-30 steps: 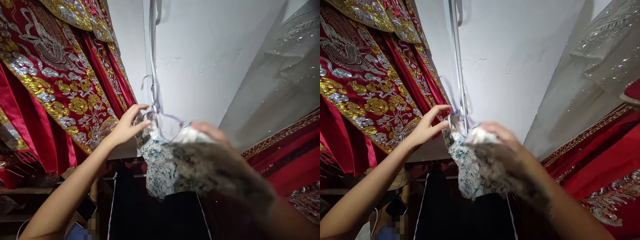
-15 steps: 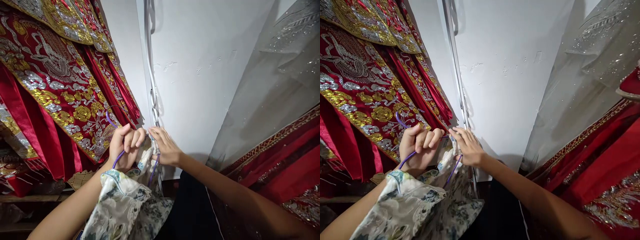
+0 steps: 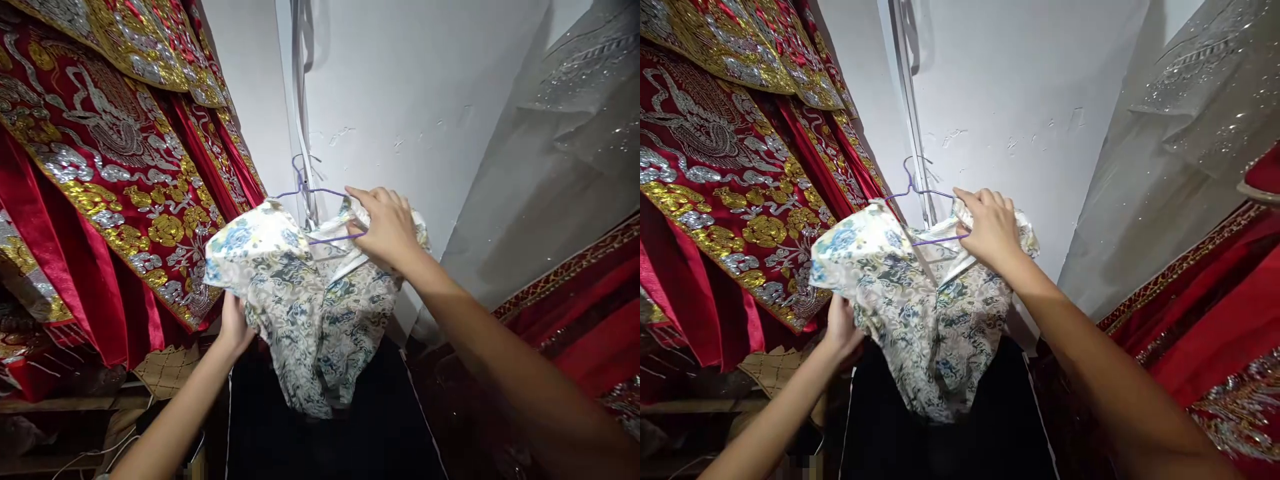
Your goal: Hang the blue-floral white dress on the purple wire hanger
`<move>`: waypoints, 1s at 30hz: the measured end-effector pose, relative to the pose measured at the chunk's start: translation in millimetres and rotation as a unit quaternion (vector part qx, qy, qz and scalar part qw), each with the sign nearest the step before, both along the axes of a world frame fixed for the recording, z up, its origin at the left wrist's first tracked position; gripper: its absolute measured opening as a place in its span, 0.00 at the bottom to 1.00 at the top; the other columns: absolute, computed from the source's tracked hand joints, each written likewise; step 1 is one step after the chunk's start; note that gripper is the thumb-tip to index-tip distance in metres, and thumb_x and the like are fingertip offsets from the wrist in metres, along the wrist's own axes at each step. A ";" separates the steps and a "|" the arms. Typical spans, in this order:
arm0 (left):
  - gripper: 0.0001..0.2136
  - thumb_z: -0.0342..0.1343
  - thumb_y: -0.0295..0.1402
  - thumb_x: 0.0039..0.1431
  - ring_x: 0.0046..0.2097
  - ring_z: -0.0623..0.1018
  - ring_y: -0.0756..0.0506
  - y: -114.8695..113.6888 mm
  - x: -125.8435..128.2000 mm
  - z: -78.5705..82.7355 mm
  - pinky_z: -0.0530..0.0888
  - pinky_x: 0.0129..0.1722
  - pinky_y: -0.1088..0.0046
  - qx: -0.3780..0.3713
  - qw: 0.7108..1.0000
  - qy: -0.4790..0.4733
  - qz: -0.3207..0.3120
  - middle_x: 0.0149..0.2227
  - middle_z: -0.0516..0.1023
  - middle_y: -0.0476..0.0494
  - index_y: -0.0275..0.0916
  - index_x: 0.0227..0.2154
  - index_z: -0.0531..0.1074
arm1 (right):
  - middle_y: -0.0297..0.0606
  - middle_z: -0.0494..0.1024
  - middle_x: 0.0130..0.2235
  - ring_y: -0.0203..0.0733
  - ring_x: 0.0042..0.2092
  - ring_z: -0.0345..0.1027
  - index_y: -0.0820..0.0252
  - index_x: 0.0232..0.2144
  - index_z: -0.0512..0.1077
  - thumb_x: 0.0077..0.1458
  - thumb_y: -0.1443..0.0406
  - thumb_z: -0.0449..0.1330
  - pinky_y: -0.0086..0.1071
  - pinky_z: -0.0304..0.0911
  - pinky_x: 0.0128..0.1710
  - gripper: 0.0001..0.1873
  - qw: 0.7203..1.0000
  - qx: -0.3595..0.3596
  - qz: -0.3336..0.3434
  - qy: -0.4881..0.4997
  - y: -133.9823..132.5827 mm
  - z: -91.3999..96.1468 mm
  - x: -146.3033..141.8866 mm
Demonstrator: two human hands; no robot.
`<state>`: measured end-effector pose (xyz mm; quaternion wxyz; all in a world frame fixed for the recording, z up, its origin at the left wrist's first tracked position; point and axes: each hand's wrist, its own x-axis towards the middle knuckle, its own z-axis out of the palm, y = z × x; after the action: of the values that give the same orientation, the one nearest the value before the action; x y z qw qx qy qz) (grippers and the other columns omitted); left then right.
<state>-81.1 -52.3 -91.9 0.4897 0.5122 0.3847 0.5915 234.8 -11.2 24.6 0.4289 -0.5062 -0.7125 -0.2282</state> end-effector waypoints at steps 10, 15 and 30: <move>0.32 0.71 0.39 0.46 0.59 0.76 0.35 -42.3 57.4 -117.2 0.72 0.57 0.63 -0.171 0.981 -0.083 0.031 0.57 0.76 0.36 0.40 0.55 0.71 | 0.37 0.62 0.68 0.49 0.71 0.49 0.54 0.67 0.62 0.46 0.78 0.49 0.50 0.47 0.71 0.45 0.937 -0.141 0.227 0.223 -30.8 -99.4 -21.9; 0.28 0.64 0.27 0.44 0.57 0.76 0.37 -40.2 67.7 -113.2 0.71 0.58 0.64 -0.164 0.982 -0.068 0.058 0.55 0.78 0.35 0.36 0.53 0.72 | 0.36 0.63 0.68 0.48 0.72 0.48 0.54 0.64 0.67 0.51 0.75 0.49 0.49 0.40 0.72 0.38 0.864 -0.195 0.364 0.287 -37.8 -98.7 -77.1; 0.30 0.55 0.25 0.42 0.56 0.76 0.40 -74.7 68.4 -143.3 0.70 0.59 0.65 -0.183 0.968 -0.136 0.100 0.49 0.80 0.44 0.41 0.54 0.71 | 0.34 0.68 0.24 0.41 0.28 0.63 0.56 0.25 0.65 0.58 0.43 0.58 0.35 0.59 0.29 0.24 0.705 -0.414 0.275 0.506 -84.9 -242.7 -96.2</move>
<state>-12.7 -126.9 -235.2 0.5617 0.2871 0.4653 0.6209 138.6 -96.1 -218.2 0.5158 -0.4540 -0.5187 0.5087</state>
